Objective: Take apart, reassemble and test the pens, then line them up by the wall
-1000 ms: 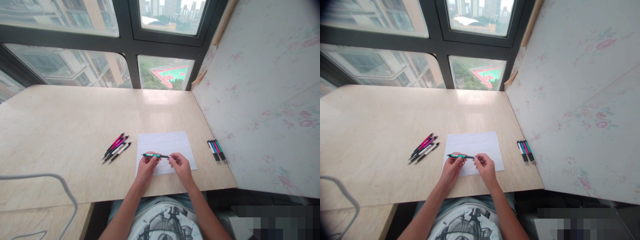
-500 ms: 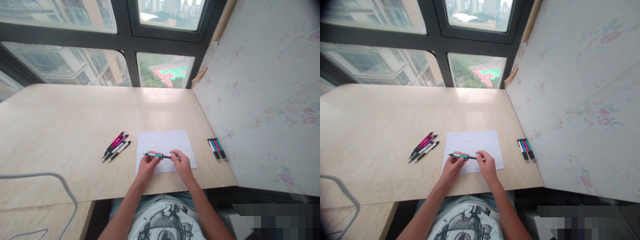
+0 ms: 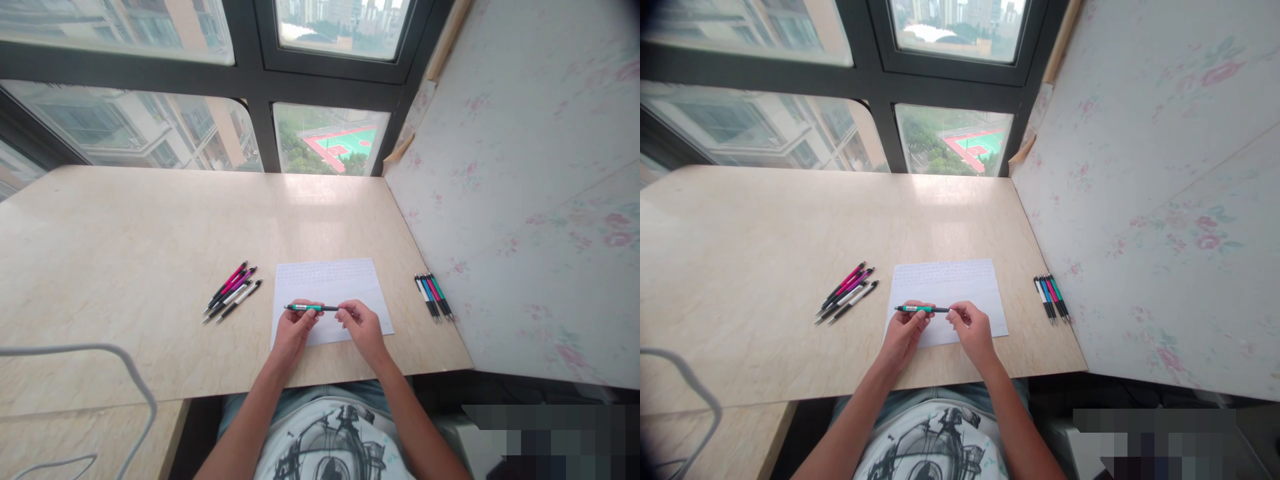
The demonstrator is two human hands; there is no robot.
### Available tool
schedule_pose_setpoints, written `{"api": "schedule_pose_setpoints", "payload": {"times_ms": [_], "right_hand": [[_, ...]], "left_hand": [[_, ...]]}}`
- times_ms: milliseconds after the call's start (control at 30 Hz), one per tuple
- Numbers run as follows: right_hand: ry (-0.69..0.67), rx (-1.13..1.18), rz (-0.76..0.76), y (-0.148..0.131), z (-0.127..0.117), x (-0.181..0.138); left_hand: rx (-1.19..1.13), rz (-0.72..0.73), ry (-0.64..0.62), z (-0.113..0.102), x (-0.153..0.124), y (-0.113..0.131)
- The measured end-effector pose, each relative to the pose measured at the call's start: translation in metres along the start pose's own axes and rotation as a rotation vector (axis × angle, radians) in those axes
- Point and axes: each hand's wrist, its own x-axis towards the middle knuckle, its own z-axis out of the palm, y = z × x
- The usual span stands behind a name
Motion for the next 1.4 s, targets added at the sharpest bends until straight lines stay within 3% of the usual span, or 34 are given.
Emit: {"api": "schedule_pose_setpoints", "payload": {"times_ms": [200,433,633,1233,1400], "right_hand": [[-0.015,-0.117,-0.001,-0.0014,-0.0032,0.0007],[0.087,-0.061,0.017,-0.0004,-0.001,0.004],[-0.004,0.05,-0.003,0.0012,-0.0001,-0.0008],[-0.001,-0.296,-0.174,-0.0043,-0.0001,-0.0026],[0.011,-0.31,-0.129,0.0002,0.0041,-0.0051]], "left_hand": [[0.061,0.015,-0.036,-0.0014,-0.0008,-0.0013],[0.122,0.013,-0.07,-0.0012,-0.001,-0.0021],[0.034,0.009,-0.035,-0.0013,0.0004,-0.002],[0.026,0.025,-0.035,-0.0035,0.0015,-0.0055],[0.061,0.037,-0.077,-0.0028,0.0009,-0.0045]]}}
